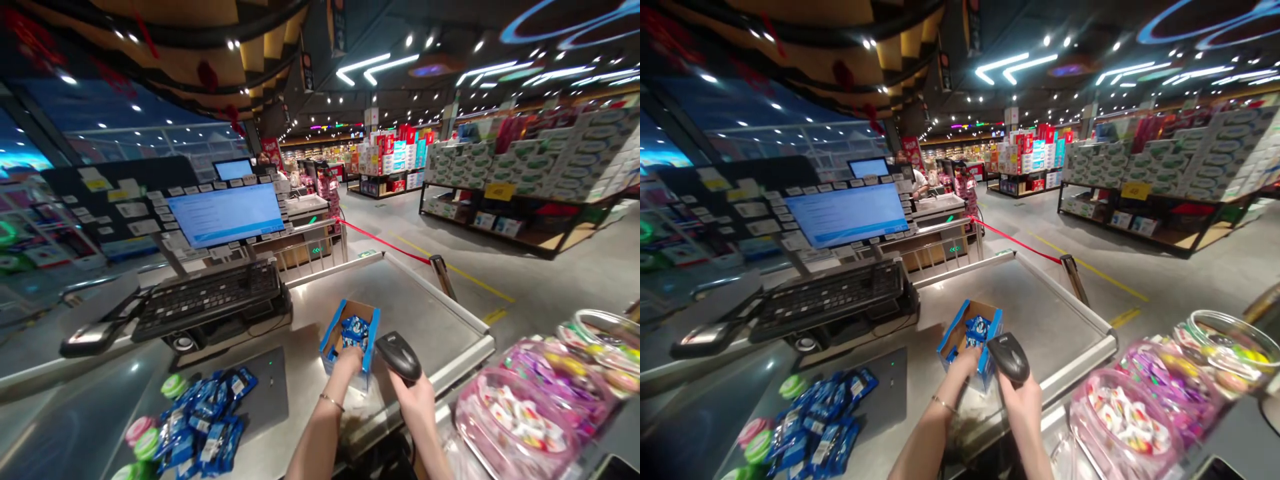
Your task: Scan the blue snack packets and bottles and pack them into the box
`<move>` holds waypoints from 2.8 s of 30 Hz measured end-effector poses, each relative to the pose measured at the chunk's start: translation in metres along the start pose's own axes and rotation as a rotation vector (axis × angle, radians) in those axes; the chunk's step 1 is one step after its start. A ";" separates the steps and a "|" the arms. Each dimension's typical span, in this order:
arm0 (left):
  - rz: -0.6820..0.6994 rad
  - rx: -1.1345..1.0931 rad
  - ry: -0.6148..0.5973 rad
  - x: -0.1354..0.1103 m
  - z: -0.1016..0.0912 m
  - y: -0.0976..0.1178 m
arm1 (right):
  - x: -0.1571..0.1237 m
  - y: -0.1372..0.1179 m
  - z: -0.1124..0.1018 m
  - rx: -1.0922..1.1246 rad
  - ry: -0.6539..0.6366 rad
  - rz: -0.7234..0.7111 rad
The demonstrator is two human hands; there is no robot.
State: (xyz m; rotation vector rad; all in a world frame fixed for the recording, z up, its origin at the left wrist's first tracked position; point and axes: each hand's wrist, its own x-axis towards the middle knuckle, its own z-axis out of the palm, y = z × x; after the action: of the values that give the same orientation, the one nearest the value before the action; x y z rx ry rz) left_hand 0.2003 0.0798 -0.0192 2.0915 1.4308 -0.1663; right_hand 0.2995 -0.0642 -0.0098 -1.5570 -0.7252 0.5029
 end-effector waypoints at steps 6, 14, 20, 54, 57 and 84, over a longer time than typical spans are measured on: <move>-0.008 0.034 0.095 -0.021 -0.008 -0.003 | -0.003 0.004 0.003 -0.015 0.024 0.101; 0.061 -0.347 0.555 -0.069 -0.024 -0.008 | -0.018 -0.012 0.006 -0.013 0.002 0.099; 0.153 -1.139 0.588 -0.108 -0.009 -0.041 | -0.035 -0.028 0.016 -0.057 -0.098 0.031; 0.089 -1.943 0.873 -0.204 -0.007 -0.132 | -0.137 -0.071 0.074 -0.309 -0.557 -0.370; 0.077 -1.932 0.865 -0.203 -0.006 -0.130 | -0.139 -0.073 0.075 -0.333 -0.537 -0.384; -0.420 -2.326 1.047 -0.137 0.031 -0.200 | -0.125 -0.045 0.082 -0.318 -0.558 -0.264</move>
State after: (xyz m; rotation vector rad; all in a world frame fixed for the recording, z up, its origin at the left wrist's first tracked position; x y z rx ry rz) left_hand -0.0260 0.0008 -0.0668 -0.2377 1.0458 1.6818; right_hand 0.1478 -0.0930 0.0121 -1.5880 -1.4759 0.6543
